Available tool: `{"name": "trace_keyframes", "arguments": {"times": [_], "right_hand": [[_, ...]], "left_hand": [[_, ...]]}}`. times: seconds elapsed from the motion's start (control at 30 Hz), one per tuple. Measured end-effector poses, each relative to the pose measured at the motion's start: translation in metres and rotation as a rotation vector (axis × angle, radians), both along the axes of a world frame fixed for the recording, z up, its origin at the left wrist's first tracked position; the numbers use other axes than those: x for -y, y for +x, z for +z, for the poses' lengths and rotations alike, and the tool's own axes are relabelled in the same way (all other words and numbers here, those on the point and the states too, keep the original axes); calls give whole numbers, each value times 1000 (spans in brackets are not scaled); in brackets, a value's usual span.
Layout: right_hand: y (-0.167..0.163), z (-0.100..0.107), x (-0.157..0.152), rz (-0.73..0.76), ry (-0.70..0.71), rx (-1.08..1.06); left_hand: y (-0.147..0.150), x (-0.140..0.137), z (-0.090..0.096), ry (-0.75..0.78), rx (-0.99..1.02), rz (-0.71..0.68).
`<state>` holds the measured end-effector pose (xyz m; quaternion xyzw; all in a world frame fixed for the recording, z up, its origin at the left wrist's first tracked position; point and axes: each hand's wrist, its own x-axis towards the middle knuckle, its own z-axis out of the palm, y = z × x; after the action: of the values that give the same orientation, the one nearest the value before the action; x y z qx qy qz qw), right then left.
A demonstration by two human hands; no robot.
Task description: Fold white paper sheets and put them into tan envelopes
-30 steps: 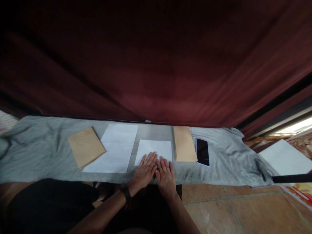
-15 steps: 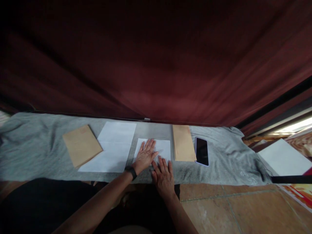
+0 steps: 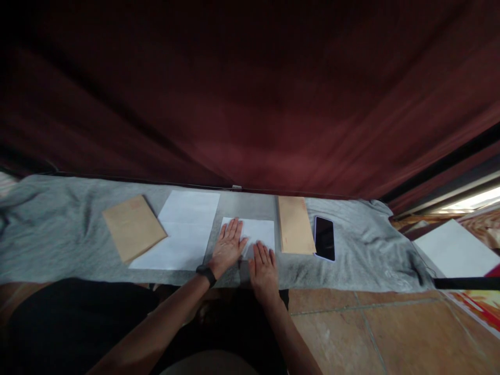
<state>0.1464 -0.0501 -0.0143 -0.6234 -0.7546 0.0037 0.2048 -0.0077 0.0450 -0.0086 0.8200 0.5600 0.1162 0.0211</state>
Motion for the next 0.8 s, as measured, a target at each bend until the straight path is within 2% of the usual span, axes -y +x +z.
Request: {"name": "trace_keyframes", "arguments": {"times": [0.27, 0.6, 0.8], "right_hand": [[-22, -1, -45, -45, -17, 60], [-5, -15, -68, -151, 129, 49], [-5, -12, -73, -239, 92, 80]], "left_hand": [[-8, 6, -1, 2, 30, 4], [-15, 14, -4, 14, 38, 55], [-23, 30, -1, 44, 32, 53]]}}
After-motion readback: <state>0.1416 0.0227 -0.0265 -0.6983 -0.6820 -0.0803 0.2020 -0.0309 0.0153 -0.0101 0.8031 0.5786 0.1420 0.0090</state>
